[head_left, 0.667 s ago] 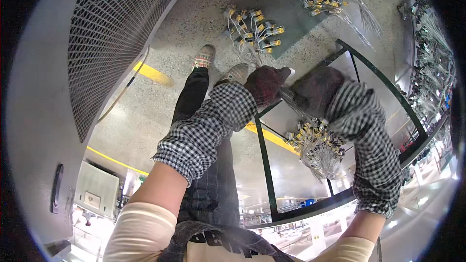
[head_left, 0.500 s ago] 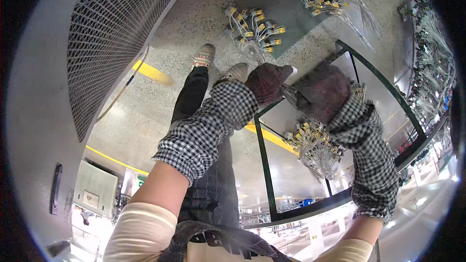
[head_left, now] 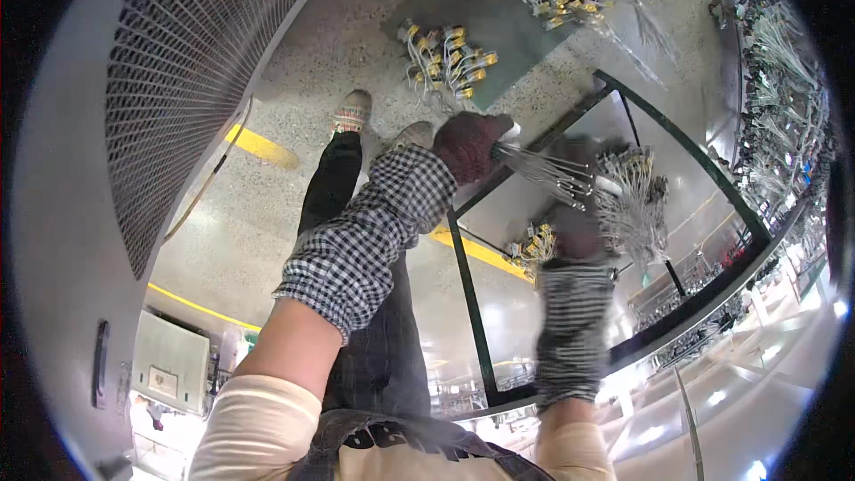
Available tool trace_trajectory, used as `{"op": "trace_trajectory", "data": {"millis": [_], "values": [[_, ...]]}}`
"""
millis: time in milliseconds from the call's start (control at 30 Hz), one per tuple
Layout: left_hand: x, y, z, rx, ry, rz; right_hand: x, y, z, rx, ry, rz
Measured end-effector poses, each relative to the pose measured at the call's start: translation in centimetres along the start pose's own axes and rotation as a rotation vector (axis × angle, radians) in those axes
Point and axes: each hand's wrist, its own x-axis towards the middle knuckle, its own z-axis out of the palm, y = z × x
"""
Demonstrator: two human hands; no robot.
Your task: Assembling and organizing electronic wiring harnesses on a circular metal assembly jig on a production table.
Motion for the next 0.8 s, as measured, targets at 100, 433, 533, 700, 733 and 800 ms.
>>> {"op": "trace_trajectory", "data": {"millis": [100,433,533,700,733,800], "values": [[0.4,2.0,-0.5,-0.011,-0.014,-0.009,0.6,1.4,6.6,-1.071,0.151,-0.131],[-15.5,24.9,-4.6,-0.189,-0.147,0.238,-15.9,-17.2,4.3,-0.058,0.024,-0.047],[-12.5,20.1,-5.9,-0.148,-0.069,0.067,-13.9,-20.0,5.5,-0.027,-0.161,0.02],[-9.6,28.7,-11.0,-0.126,0.297,0.713,-7.8,-24.9,3.6,1.491,-0.63,0.07],[-14.1,35.7,-17.8,0.254,-0.033,0.304,-10.3,-34.1,2.8,1.399,-0.893,-0.092],[-18.2,39.8,-22.5,0.087,-0.032,0.38,-15.3,-49.7,2.6,1.126,-1.182,-0.489]]}}
